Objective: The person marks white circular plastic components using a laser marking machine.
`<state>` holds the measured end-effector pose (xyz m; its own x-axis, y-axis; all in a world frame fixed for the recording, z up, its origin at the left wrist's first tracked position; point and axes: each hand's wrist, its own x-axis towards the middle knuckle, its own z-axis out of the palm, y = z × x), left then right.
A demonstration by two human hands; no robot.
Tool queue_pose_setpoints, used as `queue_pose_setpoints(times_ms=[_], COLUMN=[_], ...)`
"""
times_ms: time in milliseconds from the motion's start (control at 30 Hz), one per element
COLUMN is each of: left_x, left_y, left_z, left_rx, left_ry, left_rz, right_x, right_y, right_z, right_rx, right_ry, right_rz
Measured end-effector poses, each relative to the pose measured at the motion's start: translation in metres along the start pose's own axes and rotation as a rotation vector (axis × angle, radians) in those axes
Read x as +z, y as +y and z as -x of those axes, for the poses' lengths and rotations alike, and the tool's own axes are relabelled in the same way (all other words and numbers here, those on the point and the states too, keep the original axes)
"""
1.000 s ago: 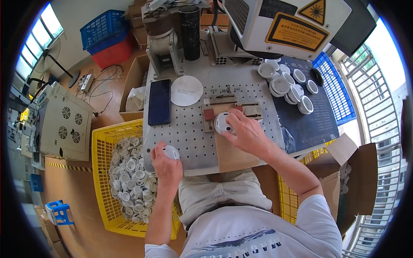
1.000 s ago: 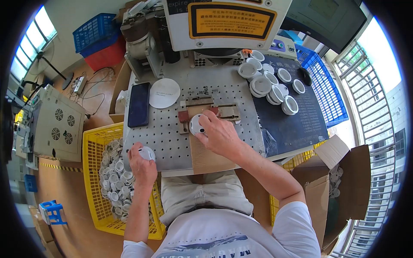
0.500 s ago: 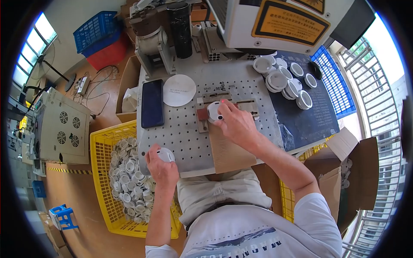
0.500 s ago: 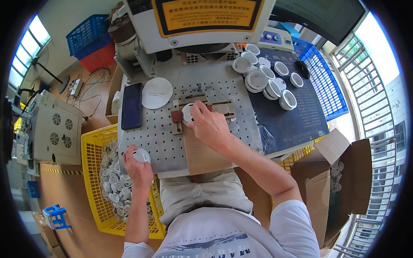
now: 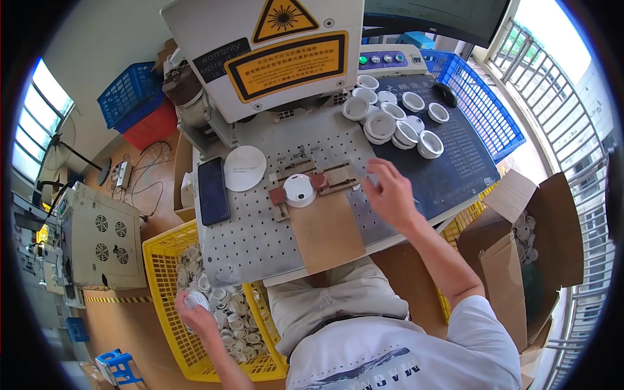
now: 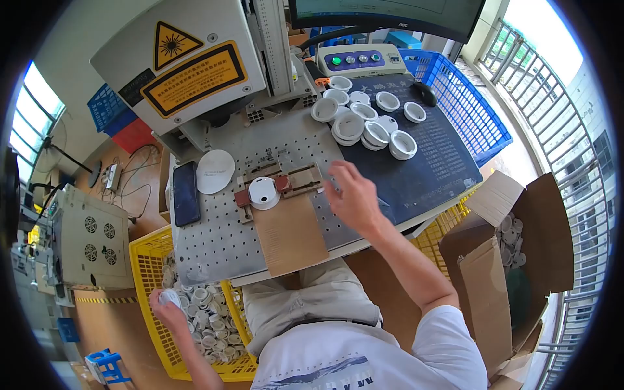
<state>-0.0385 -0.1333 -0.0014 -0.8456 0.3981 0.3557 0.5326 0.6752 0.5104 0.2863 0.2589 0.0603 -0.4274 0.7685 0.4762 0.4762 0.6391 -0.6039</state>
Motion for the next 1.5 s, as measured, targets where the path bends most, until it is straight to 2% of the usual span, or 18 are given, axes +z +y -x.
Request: queue_pose_setpoints(times_ms=[67,133,233,333,467,567,633,700,767,833,900,967,1033,1133,1233,1300,1433,1500], left_x=[-0.022,-0.034,-0.036,-0.007,0.05,0.098,0.126,0.157,0.176,0.175,0.174,0.168,0.156,0.125,0.109,0.103,0.088,0.085], left_y=[-0.032,-0.054,-0.02,0.024,0.122,0.189,0.235,0.266,0.292,0.299,0.29,0.281,0.275,0.25,0.201,0.161,0.129,0.133], left_z=[0.004,0.005,-0.003,-0.02,-0.035,-0.045,-0.051,-0.052,-0.047,-0.04,-0.041,-0.025,0.0,0.016,0.009,-0.004,-0.016,-0.018], left_rx=[-0.066,-0.106,-0.136,-0.001,0.421,0.643,0.775,0.869,0.97,1.007,1.03,1.079,1.076,1.069,0.922,0.715,0.59,0.667], left_ry=[0.077,0.2,0.137,0.034,-0.152,-0.244,-0.241,-0.208,-0.41,-0.41,-0.256,-0.328,-0.369,-0.4,-0.341,-0.255,-0.151,-0.172], left_rz=[-0.082,-0.17,-0.015,0.134,0.236,0.13,0.1,0.101,-0.099,-0.201,-0.046,-0.111,0.011,0.08,0.067,0.032,0.007,-0.019], right_x=[-0.031,-0.059,-0.076,-0.083,-0.091,-0.084,-0.071,-0.062,-0.053,-0.053,-0.054,-0.065,-0.066,-0.048,-0.023,-0.019,-0.001,0.01], right_y=[0.033,0.065,0.107,0.122,0.092,0.049,0.034,0.014,0.016,0.015,0.008,-0.002,-0.01,-0.016,-0.028,-0.039,-0.052,-0.057], right_z=[-0.012,-0.019,-0.02,-0.02,-0.02,-0.008,0.006,0.016,0.022,0.027,0.029,0.023,0.017,0.015,0.021,0.02,0.012,0.008], right_rx=[0.033,0.103,0.161,0.159,0.049,0.09,0.436,0.791,0.844,0.903,0.244,0.224,0.074,0.079,-0.011,-0.041,-0.186,-0.192], right_ry=[0.186,0.205,0.139,0.067,0.137,0.111,-0.137,-0.35,-0.409,-0.474,-0.21,-0.251,-0.45,-0.625,-0.589,-0.616,-0.728,-0.741], right_rz=[0.11,0.394,0.578,0.498,0.466,0.23,-0.437,-0.922,-0.851,-0.775,0.052,0.081,-0.14,-0.126,-0.04,0.009,-0.036,-0.021])
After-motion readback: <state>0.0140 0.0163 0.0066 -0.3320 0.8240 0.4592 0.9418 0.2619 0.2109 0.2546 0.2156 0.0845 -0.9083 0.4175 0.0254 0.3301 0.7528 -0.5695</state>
